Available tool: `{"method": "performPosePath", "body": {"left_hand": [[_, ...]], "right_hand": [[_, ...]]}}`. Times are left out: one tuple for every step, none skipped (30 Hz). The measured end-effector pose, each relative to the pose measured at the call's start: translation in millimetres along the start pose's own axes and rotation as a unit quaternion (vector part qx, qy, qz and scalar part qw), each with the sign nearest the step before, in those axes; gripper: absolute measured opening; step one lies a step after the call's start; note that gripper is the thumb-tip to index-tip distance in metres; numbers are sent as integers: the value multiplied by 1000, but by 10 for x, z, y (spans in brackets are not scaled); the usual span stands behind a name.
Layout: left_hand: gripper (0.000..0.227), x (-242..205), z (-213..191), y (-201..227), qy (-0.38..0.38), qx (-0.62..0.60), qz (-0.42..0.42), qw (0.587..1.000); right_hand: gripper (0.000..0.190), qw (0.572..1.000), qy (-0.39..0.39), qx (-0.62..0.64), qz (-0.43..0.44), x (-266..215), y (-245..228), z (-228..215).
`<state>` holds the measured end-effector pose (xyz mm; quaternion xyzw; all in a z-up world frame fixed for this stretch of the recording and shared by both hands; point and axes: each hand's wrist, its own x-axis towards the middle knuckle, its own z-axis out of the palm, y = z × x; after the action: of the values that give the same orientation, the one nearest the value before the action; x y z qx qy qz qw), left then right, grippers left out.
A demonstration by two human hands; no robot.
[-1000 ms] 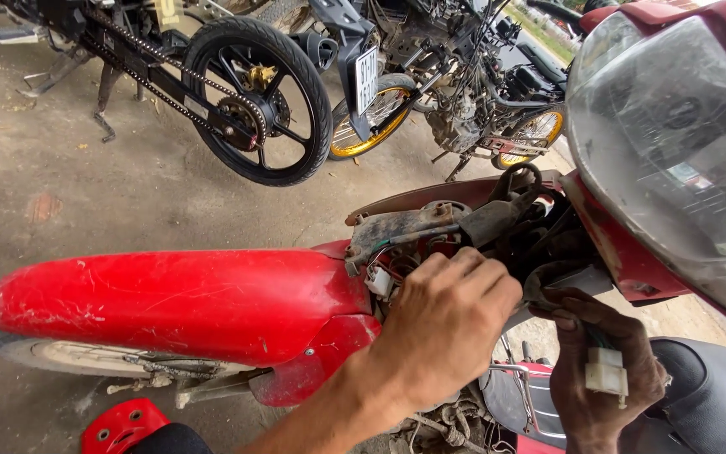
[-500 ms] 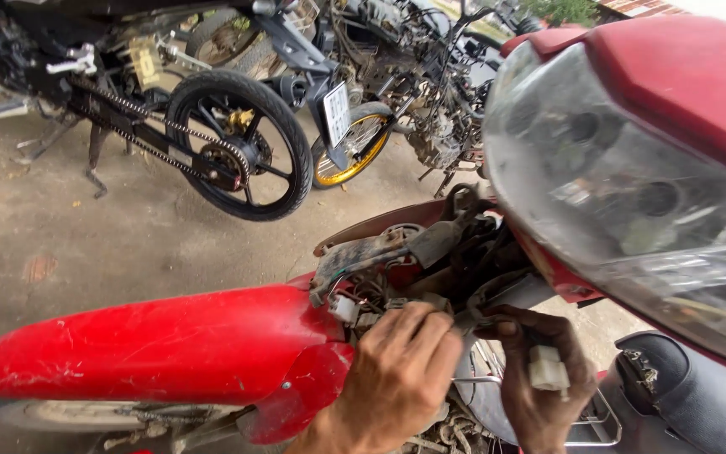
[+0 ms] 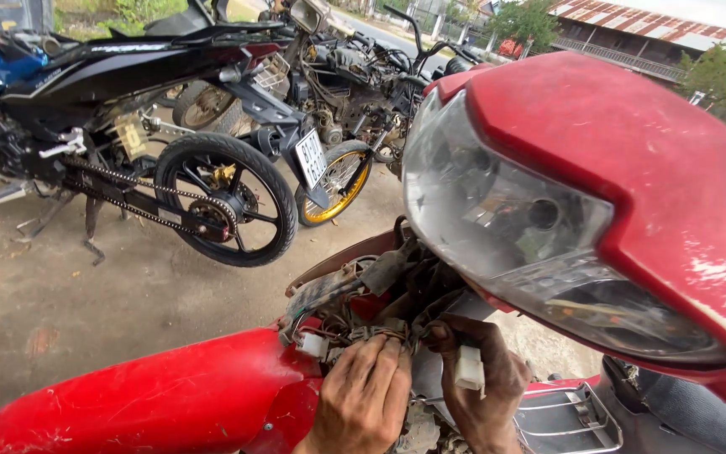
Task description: Inspecting and connecting electrical wiring and plastic connectors on a motorcycle
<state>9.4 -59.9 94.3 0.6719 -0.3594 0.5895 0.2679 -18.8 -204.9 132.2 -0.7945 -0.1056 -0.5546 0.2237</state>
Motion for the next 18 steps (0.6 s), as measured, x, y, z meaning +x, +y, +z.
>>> {"method": "performPosePath", "body": {"left_hand": [[9, 23, -17, 0, 6, 8, 8, 1000], [9, 65, -46, 14, 8, 8, 12, 1000], [11, 111, -75, 25, 19, 27, 25, 999], [13, 156, -105, 34, 30, 46, 38, 998], [13, 153, -115, 47, 32, 47, 40, 998], [12, 147, -123, 56, 22, 49, 33, 998], [11, 133, -137, 65, 12, 52, 26, 998], [11, 95, -94, 64, 12, 54, 28, 998], [5, 44, -57, 68, 4, 39, 9, 999], [8, -8, -18, 70, -4, 23, -9, 1000], [8, -13, -10, 52, -5, 24, -8, 1000], [12, -20, -4, 31, -18, -51, -76, 996], [18, -26, 5, 7, -30, -126, -144, 981], [18, 84, -66, -47, -30, -125, -143, 981], [20, 182, -138, -91, -64, -194, -187, 961], [23, 278, -215, -139, -96, -262, -229, 932], [23, 331, -230, -193, -95, -260, -231, 933], [21, 386, -246, -244, -136, -266, -225, 927]], "right_hand": [[11, 1000, -3, -26, 6, -5, 25, 2], [11, 1000, 1, -25, 5, -18, -1, 1], [10, 999, 16, -7, 34, -26, -26, 4], [10, 997, 31, 12, 63, -35, -53, 8], [10, 997, 34, 13, 62, -56, -57, 14], [11, 995, 45, 46, 80, -79, -61, 24], [12, 990, 56, 80, 98, -111, -66, 38], [12, 990, 57, 82, 98, -94, -99, 19], [11, 986, 53, 106, 120, -89, -135, -1], [10, 980, 49, 131, 142, -85, -168, -19], [10, 980, 50, 132, 143, -97, -137, -14], [9, 983, 54, 127, 120, -109, -108, -5], [9, 986, 57, 122, 97, -118, -78, 7], [9, 986, 57, 124, 97, -144, -36, 26], [10, 986, 56, 122, 94, -176, 6, 41], [12, 987, 56, 120, 91, -209, 45, 60], [12, 987, 53, 122, 90, -224, 40, 73], [12, 985, 59, 122, 104, -239, 34, 82]]}}
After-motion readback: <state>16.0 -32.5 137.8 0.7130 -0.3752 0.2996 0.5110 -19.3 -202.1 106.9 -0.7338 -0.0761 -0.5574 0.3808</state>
